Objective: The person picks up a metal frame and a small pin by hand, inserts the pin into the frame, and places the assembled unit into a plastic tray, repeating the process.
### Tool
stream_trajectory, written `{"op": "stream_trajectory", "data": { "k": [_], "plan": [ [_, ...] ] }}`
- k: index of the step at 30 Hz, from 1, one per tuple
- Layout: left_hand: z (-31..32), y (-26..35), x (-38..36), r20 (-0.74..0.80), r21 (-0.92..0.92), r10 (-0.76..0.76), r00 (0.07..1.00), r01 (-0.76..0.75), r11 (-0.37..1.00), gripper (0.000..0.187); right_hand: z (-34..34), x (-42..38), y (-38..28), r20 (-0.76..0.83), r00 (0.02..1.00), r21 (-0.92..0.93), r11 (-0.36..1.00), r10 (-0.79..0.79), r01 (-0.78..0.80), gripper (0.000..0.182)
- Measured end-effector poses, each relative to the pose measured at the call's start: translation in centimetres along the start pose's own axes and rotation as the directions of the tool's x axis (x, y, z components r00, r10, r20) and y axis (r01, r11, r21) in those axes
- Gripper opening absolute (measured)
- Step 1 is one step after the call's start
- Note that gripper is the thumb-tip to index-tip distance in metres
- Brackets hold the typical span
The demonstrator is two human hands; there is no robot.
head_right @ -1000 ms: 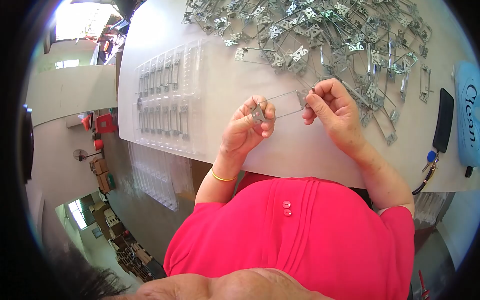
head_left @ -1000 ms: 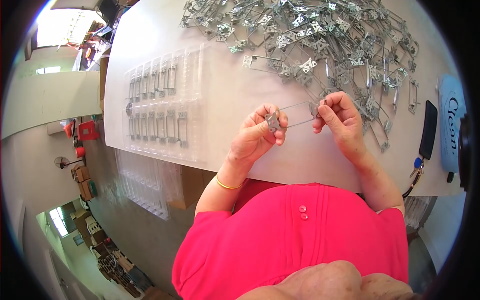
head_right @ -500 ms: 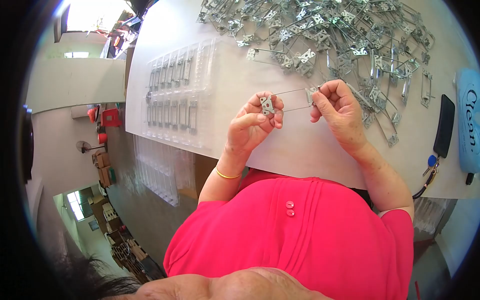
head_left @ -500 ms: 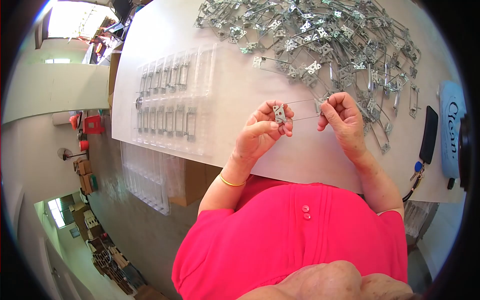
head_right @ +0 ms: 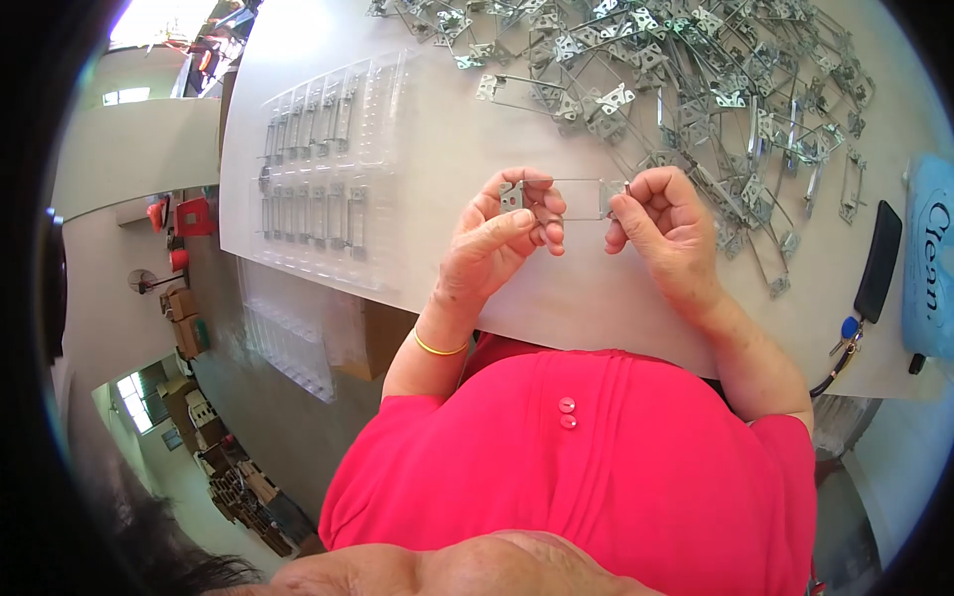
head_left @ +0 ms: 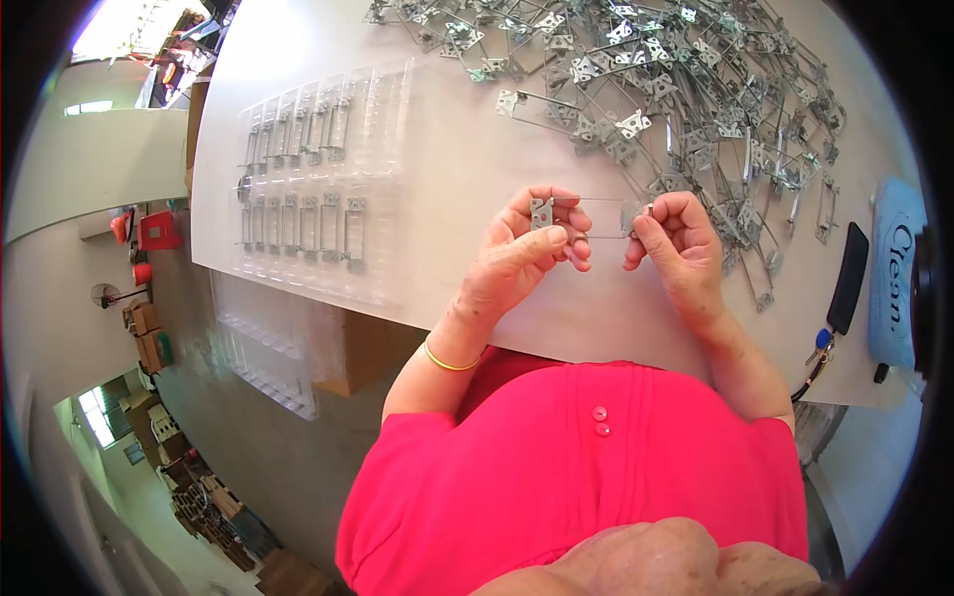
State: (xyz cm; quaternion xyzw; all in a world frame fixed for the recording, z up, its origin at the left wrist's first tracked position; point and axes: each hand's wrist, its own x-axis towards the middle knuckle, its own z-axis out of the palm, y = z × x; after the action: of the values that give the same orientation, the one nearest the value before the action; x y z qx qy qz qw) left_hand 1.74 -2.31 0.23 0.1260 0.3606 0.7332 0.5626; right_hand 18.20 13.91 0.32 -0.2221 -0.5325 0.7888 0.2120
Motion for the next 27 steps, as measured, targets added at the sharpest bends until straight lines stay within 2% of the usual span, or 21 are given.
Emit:
{"op": "stream_trajectory", "data": {
  "k": [4,5,6,7,9,10,12,13,15,16,18,22,24,27],
  "plan": [
    [0.0,1.0,0.2,0.006,-0.042,-0.063,0.998,0.063,0.997,0.031,-0.2,0.0,0.3,0.025,1.000,-0.030,1.000,-0.002,0.002,0.012],
    [0.1,1.5,0.2,-0.040,0.251,-0.064,0.997,0.072,0.965,0.027,-0.2,-0.2,0.3,0.027,1.000,-0.032,0.999,-0.014,0.015,0.012],
    [0.3,1.9,0.4,-0.084,0.523,-0.047,0.995,0.084,0.848,0.023,-0.3,-0.2,0.2,0.024,1.000,-0.035,0.999,-0.013,0.014,0.012],
    [0.9,2.4,0.6,-0.082,0.522,-0.046,0.996,0.082,0.849,0.023,-0.3,-0.2,0.2,0.037,0.999,-0.060,0.998,-0.029,0.032,0.013],
    [2.0,3.3,0.7,-0.123,0.778,-0.163,0.979,0.197,0.597,0.021,-0.2,-0.2,0.2,0.054,0.998,-0.086,0.995,-0.043,0.047,0.013],
    [2.1,3.4,0.9,-0.121,0.778,-0.159,0.980,0.193,0.598,0.021,-0.2,-0.2,0.3,0.065,0.996,-0.078,0.995,-0.058,0.063,0.013],
    [2.4,3.3,1.5,0.018,0.836,-0.233,0.972,0.113,0.536,0.022,-0.4,-0.1,0.3,0.071,0.994,-0.080,0.993,-0.081,0.087,0.013],
    [2.7,3.3,1.8,0.028,0.836,-0.232,0.972,0.104,0.538,0.022,-0.5,-0.1,0.3,0.076,0.994,-0.083,0.993,-0.077,0.083,0.013],
    [3.1,3.2,2.4,0.033,0.714,-0.333,0.943,0.211,0.668,0.024,-0.6,-0.1,0.3,0.080,0.994,-0.089,0.992,-0.080,0.087,0.014],
    [2.8,2.9,2.6,0.039,0.717,-0.331,0.943,0.204,0.667,0.024,-0.7,-0.1,0.3,0.066,0.993,-0.087,0.990,-0.102,0.108,0.014],
    [2.1,2.1,2.8,0.187,0.517,-0.319,0.929,0.183,0.836,0.028,-0.7,0.0,0.2,0.046,0.991,-0.088,0.988,-0.127,0.131,0.014],
    [2.1,1.6,3.0,0.205,0.492,-0.270,0.941,0.139,0.859,0.033,-0.9,0.0,0.0,0.063,0.988,-0.090,0.985,-0.141,0.147,0.014],
    [1.9,0.9,2.9,0.147,0.355,-0.274,0.950,0.208,0.912,0.034,-0.7,0.1,0.3,0.079,0.986,-0.098,0.984,-0.144,0.151,0.014],
    [1.1,0.8,3.0,0.138,0.258,-0.187,0.973,0.147,0.955,0.029,-0.5,0.2,0.3,0.007,0.978,-0.093,0.974,-0.207,0.207,0.013]
  ]
}}
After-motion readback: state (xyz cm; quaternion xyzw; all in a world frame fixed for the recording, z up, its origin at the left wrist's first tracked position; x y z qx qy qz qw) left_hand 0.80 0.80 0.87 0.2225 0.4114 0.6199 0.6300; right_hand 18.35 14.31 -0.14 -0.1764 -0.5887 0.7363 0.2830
